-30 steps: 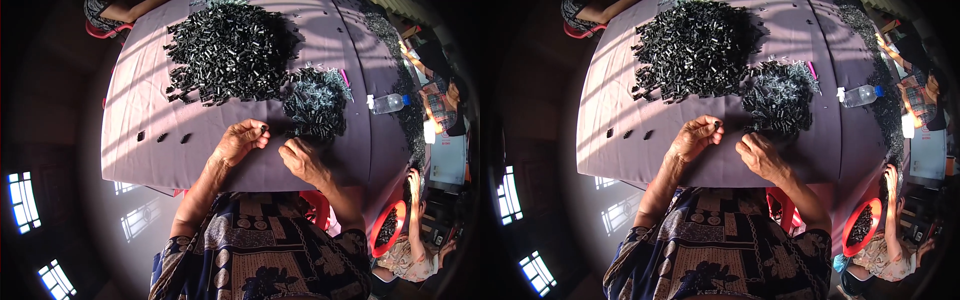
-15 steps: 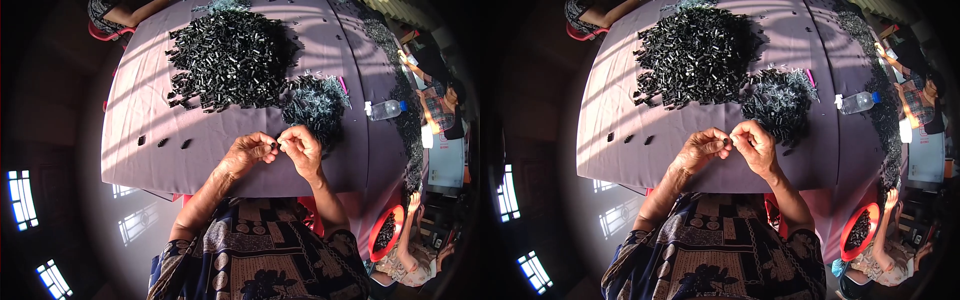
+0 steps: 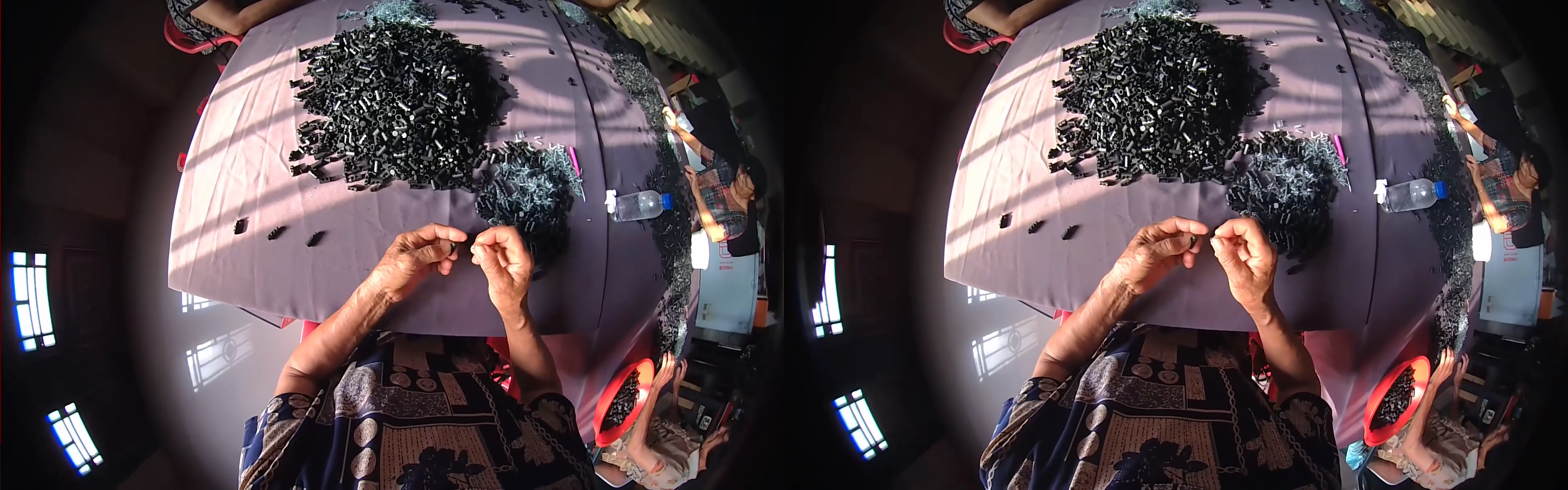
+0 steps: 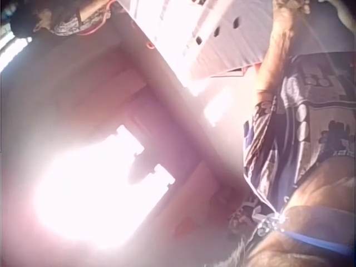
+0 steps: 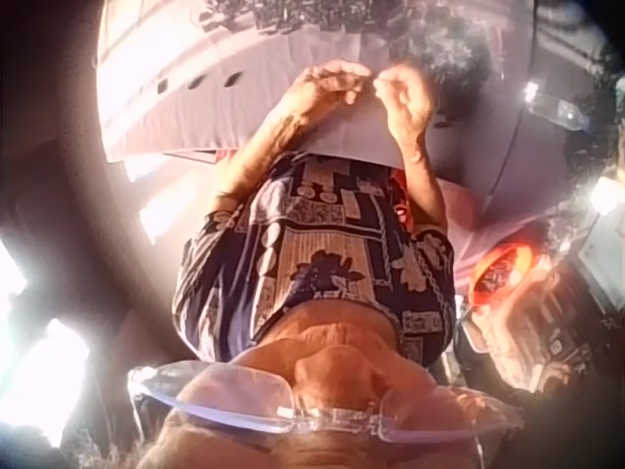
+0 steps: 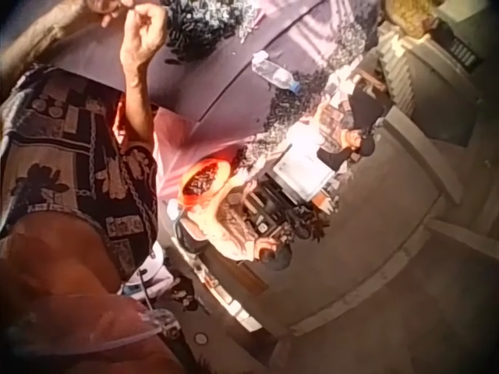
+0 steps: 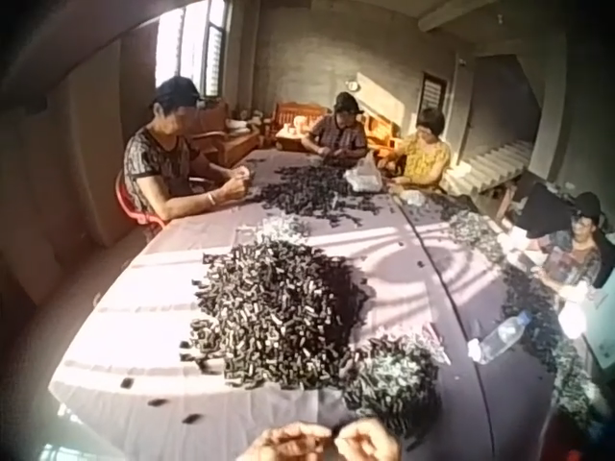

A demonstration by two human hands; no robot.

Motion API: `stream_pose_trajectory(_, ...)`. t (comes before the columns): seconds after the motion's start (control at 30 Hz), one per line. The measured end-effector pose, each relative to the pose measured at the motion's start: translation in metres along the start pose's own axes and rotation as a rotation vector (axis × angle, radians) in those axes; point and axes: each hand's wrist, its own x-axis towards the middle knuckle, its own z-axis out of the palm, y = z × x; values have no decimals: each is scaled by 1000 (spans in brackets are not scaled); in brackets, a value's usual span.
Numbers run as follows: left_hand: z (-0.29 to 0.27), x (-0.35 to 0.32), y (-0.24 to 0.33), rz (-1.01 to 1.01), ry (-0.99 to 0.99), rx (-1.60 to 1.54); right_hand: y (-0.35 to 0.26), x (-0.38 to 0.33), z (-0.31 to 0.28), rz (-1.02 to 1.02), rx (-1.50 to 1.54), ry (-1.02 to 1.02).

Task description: The person assembles and sorts small plastic components and rubber parts by hand at a table.

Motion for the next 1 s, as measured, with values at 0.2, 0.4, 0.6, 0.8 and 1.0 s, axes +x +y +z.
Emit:
stream_pose_trajectory(0.2,2,5,-4,-65,15,-246,11,-6,-2,-1,26,10)
stream_pose_trajectory(0.4,-3,11,-15,-48,8,-339,14,-3,-5,-191,-226,1)
stream_pose_trajectory(0.6,2,5,-16,-62,-15,-288,17,-5,-5,-192,-275,-2)
stream_pose_trajectory(0.8,-7,-1,-9,-106,-73,-275,8,-8,3,-175,-314,-49)
stream_pose_trajectory(1.0,-15,-10,-5,-68,-113,-307,4,-8,21,-430,-531,-27)
